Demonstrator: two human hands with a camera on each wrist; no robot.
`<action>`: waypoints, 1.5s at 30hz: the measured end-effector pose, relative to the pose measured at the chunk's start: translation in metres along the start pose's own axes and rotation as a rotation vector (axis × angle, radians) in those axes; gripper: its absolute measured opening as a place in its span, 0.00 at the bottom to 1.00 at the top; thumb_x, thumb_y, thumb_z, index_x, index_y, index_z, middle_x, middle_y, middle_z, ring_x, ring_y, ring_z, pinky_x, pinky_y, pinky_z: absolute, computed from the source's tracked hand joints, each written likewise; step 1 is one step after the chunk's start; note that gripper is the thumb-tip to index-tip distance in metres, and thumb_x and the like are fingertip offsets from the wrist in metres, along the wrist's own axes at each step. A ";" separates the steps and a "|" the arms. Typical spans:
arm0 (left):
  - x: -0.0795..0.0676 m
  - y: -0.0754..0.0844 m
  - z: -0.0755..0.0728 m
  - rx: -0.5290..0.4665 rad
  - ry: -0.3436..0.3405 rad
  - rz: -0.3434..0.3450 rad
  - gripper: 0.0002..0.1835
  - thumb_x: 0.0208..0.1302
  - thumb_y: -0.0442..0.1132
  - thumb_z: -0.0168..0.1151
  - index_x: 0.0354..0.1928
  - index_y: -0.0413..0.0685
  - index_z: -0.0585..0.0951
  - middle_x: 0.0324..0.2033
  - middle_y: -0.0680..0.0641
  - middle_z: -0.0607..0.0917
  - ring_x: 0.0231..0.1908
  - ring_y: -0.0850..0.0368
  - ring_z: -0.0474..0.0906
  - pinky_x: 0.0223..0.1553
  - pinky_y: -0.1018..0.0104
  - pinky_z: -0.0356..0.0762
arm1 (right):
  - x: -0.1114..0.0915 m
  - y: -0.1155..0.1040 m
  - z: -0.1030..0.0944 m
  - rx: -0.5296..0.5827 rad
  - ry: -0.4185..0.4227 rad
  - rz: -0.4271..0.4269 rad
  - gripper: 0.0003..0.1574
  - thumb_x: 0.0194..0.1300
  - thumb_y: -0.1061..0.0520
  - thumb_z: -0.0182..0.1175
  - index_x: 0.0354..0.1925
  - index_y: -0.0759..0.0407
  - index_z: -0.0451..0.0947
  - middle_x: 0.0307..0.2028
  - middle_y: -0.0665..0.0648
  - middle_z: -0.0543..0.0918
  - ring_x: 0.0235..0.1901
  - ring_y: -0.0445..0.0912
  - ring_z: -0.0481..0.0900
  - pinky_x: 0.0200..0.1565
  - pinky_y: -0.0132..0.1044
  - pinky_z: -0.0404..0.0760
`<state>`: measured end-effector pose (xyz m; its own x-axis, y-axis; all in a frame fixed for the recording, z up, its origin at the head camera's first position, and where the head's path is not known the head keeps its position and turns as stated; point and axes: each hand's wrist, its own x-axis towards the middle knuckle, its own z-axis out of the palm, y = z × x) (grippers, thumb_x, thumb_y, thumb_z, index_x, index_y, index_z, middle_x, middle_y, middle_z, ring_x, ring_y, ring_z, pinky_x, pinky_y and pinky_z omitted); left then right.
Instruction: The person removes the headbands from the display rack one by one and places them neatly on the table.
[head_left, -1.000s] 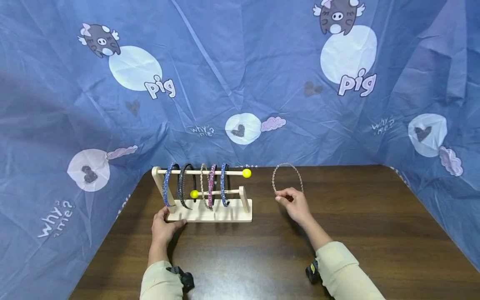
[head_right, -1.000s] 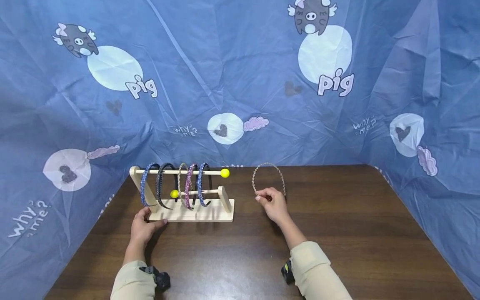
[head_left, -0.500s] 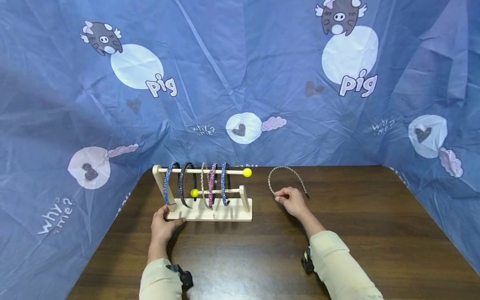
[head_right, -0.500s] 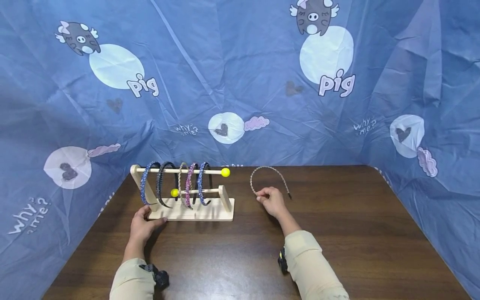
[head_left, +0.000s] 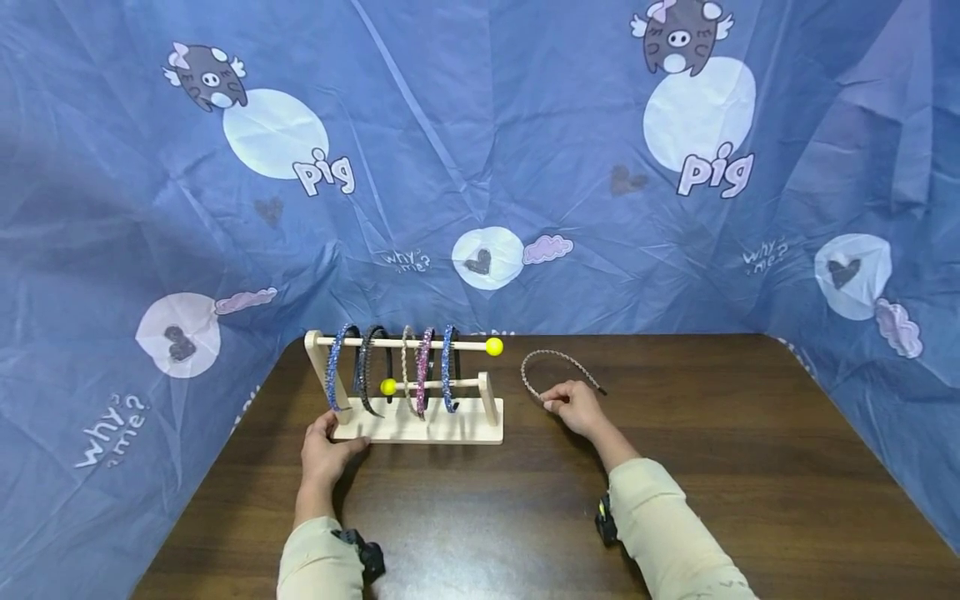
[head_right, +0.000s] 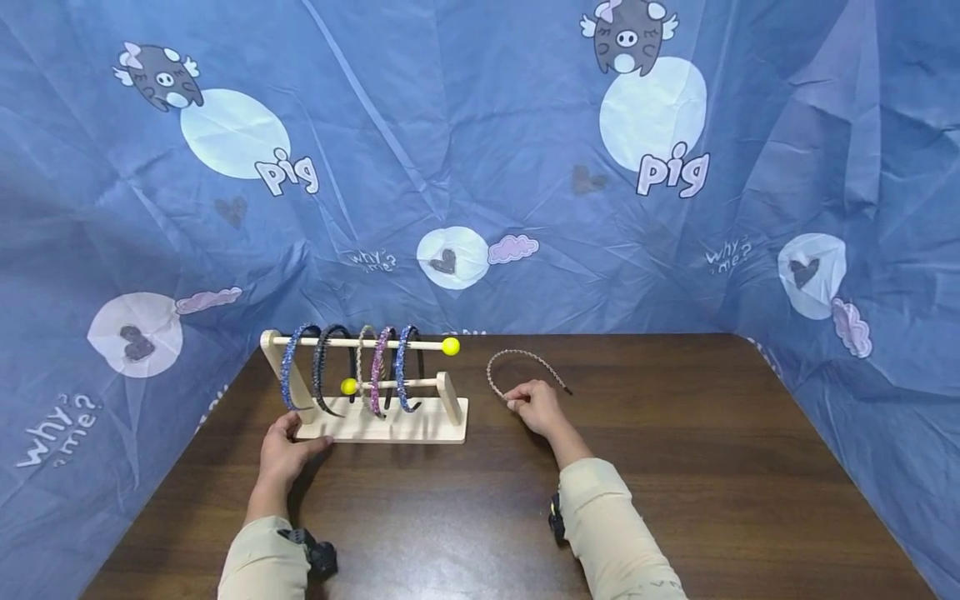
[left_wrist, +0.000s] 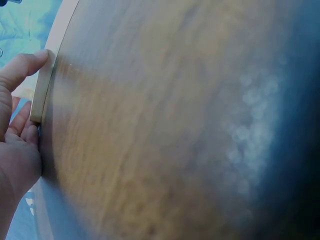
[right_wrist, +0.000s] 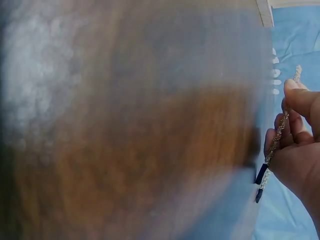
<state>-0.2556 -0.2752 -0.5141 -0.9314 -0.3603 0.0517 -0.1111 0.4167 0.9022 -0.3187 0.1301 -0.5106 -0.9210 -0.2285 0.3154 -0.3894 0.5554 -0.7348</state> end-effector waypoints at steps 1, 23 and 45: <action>0.000 0.000 0.000 0.002 0.001 0.002 0.40 0.41 0.28 0.70 0.60 0.29 0.65 0.54 0.32 0.65 0.56 0.39 0.61 0.60 0.53 0.53 | 0.000 0.000 0.000 -0.003 -0.002 -0.003 0.05 0.52 0.69 0.63 0.31 0.68 0.83 0.31 0.60 0.82 0.35 0.53 0.76 0.40 0.42 0.73; -0.003 -0.002 0.003 -0.026 0.001 -0.017 0.39 0.43 0.27 0.70 0.60 0.28 0.64 0.54 0.32 0.65 0.56 0.39 0.61 0.60 0.52 0.53 | -0.001 -0.004 0.003 0.030 -0.110 0.101 0.05 0.49 0.69 0.66 0.29 0.66 0.84 0.28 0.56 0.84 0.31 0.44 0.76 0.34 0.35 0.74; -0.001 0.000 0.000 -0.025 0.018 -0.042 0.39 0.42 0.26 0.70 0.60 0.28 0.64 0.55 0.32 0.66 0.56 0.38 0.62 0.60 0.52 0.55 | -0.018 -0.058 0.006 0.164 -0.005 0.100 0.27 0.53 0.62 0.67 0.52 0.67 0.75 0.45 0.68 0.79 0.46 0.58 0.76 0.48 0.50 0.73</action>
<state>-0.2545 -0.2754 -0.5144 -0.9197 -0.3920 0.0215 -0.1407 0.3803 0.9141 -0.2792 0.0973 -0.4770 -0.9551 -0.1826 0.2332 -0.2913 0.4375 -0.8507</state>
